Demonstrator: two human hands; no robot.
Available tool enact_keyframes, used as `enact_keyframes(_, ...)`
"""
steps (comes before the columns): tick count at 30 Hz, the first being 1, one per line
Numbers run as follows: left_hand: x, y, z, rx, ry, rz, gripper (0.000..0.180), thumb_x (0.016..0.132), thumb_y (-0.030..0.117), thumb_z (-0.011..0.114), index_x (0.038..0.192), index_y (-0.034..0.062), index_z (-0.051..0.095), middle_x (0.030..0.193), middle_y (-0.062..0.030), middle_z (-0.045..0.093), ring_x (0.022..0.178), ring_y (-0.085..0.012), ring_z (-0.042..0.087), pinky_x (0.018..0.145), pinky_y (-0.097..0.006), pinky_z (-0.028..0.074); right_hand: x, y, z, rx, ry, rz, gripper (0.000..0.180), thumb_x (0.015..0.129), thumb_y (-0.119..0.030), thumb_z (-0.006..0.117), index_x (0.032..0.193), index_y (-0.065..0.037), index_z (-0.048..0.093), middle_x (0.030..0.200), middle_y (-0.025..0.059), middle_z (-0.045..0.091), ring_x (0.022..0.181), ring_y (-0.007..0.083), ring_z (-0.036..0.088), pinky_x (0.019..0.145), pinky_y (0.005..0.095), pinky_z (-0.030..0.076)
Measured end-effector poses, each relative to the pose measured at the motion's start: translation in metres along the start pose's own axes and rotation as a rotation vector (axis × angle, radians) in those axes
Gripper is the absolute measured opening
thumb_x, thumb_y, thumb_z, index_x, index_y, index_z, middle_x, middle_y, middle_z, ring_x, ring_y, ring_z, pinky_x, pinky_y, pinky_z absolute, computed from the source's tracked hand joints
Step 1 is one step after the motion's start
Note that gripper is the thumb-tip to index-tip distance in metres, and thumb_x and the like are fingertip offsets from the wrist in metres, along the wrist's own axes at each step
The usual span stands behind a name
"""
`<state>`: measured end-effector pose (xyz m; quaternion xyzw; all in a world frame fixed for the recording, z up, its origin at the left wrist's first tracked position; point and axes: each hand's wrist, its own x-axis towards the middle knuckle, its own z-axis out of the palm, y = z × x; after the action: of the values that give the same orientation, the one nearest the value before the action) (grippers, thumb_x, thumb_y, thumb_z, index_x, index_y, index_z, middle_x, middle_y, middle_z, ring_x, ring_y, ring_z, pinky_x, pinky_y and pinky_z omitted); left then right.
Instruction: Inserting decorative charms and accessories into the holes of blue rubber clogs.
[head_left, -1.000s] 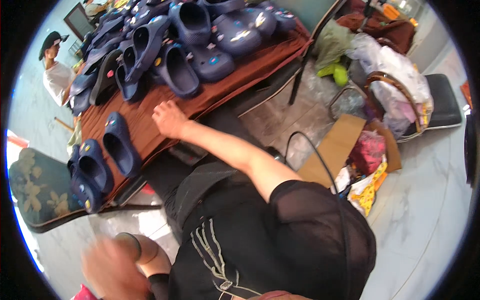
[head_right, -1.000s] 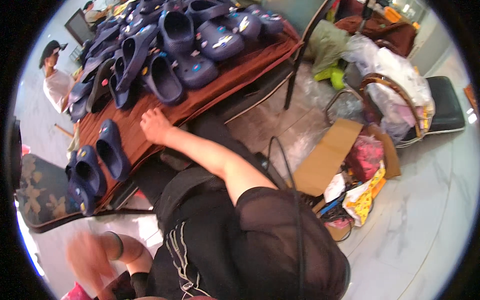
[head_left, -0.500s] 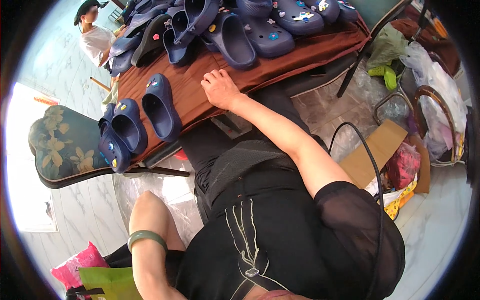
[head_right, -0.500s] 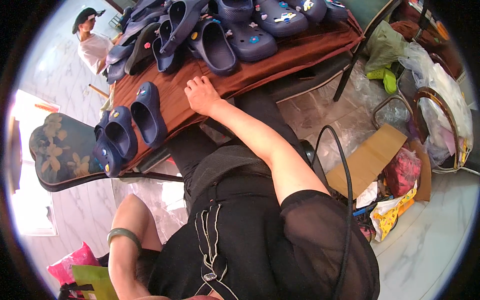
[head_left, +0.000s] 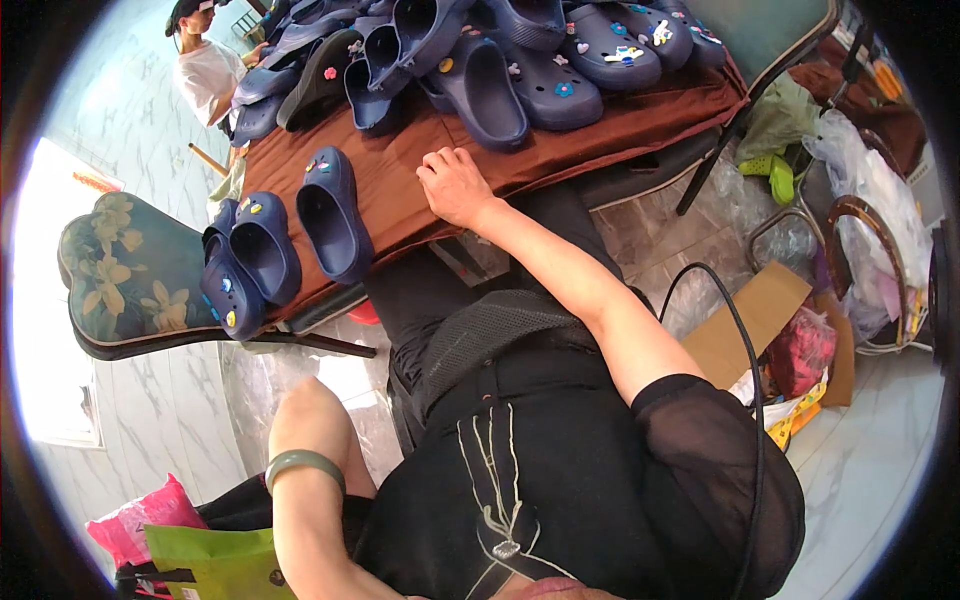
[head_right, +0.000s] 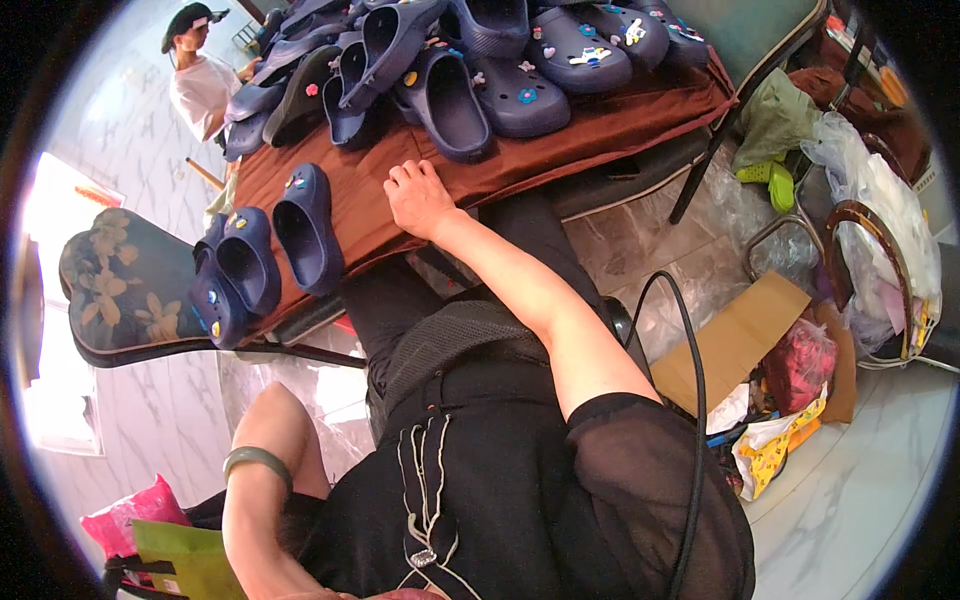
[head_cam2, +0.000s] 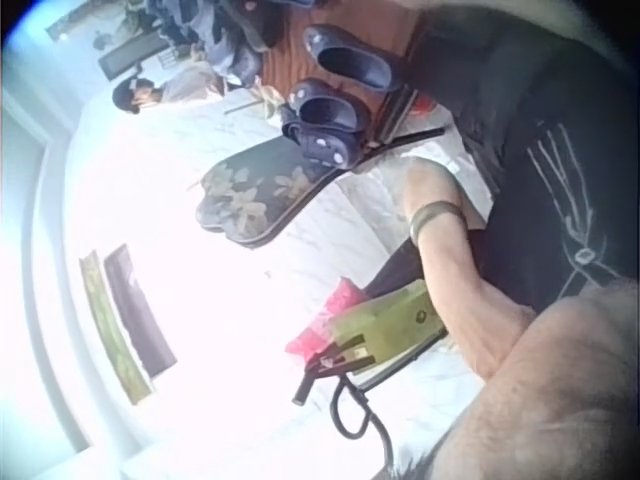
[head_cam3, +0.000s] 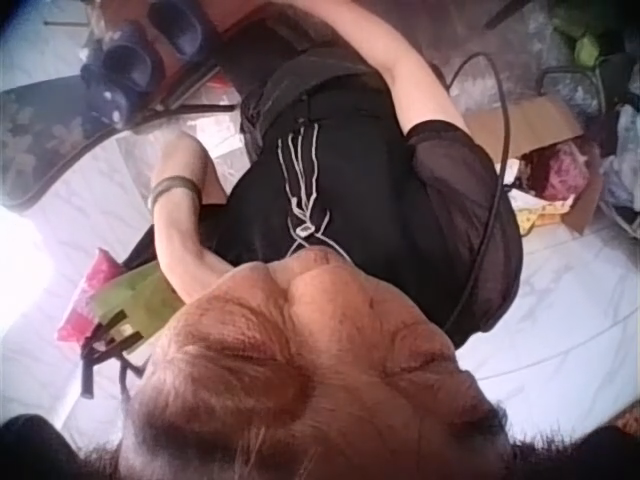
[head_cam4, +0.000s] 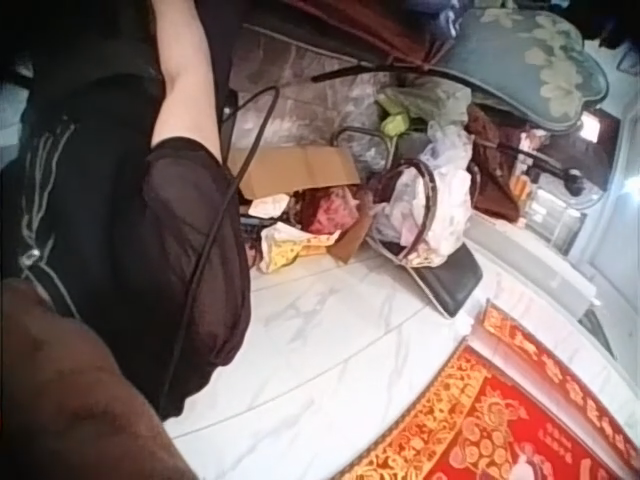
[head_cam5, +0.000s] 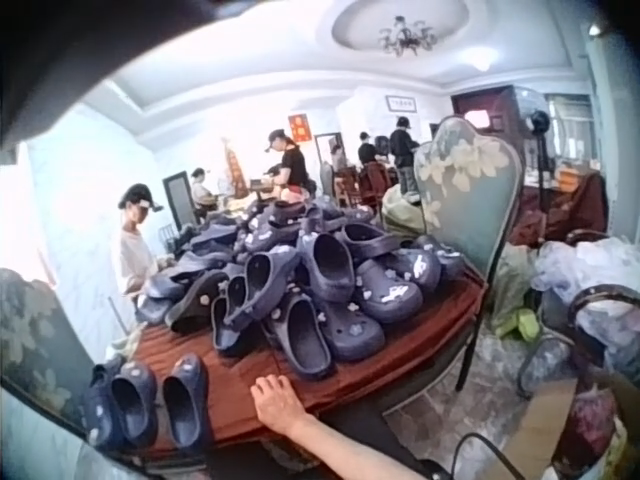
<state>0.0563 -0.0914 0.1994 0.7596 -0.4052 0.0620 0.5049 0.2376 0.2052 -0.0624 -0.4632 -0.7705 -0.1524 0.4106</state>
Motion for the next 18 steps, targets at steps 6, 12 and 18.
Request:
enact_keyframes(6, 0.004, -0.004, 0.001, -0.006, 0.010, -0.053, 0.021, 0.081, 0.020, 0.056, 0.095, 0.0072, 0.064, 0.072, -0.0075, 0.064, 0.060, -0.0262, 0.060, 0.047, -0.037, 0.046, 0.002, -0.004, -0.007, -0.022, -0.060, 0.013, 0.011, 0.080, -0.014, 0.055, 0.088, -0.008, 0.061, 0.097, 0.0070, 0.055, 0.096, 0.0243, 0.050, 0.085, 0.0385, 0.038)
enact_keyframes(12, 0.006, -0.007, 0.002, 0.117, 0.069, 0.053, 0.015, 0.081, 0.020, 0.055, 0.089, 0.0092, 0.062, 0.067, -0.0072, 0.062, 0.053, -0.0203, 0.058, 0.042, -0.034, 0.044, 0.000, -0.001, 0.002, -0.040, 0.029, -0.041, 0.013, 0.079, -0.015, 0.049, 0.083, -0.008, 0.059, 0.092, 0.0083, 0.055, 0.093, 0.0261, 0.050, 0.084, 0.0394, 0.038)
enact_keyframes(18, 0.010, 0.007, 0.017, 0.286, 0.125, -0.066, 0.016, 0.081, 0.019, 0.055, 0.089, 0.0072, 0.062, 0.070, -0.0070, 0.063, 0.057, -0.0218, 0.061, 0.040, -0.035, 0.046, 0.000, 0.005, -0.006, -0.032, -0.009, 0.007, 0.017, 0.081, -0.017, 0.050, 0.089, -0.009, 0.062, 0.097, 0.0066, 0.057, 0.098, 0.0245, 0.051, 0.084, 0.0402, 0.038)
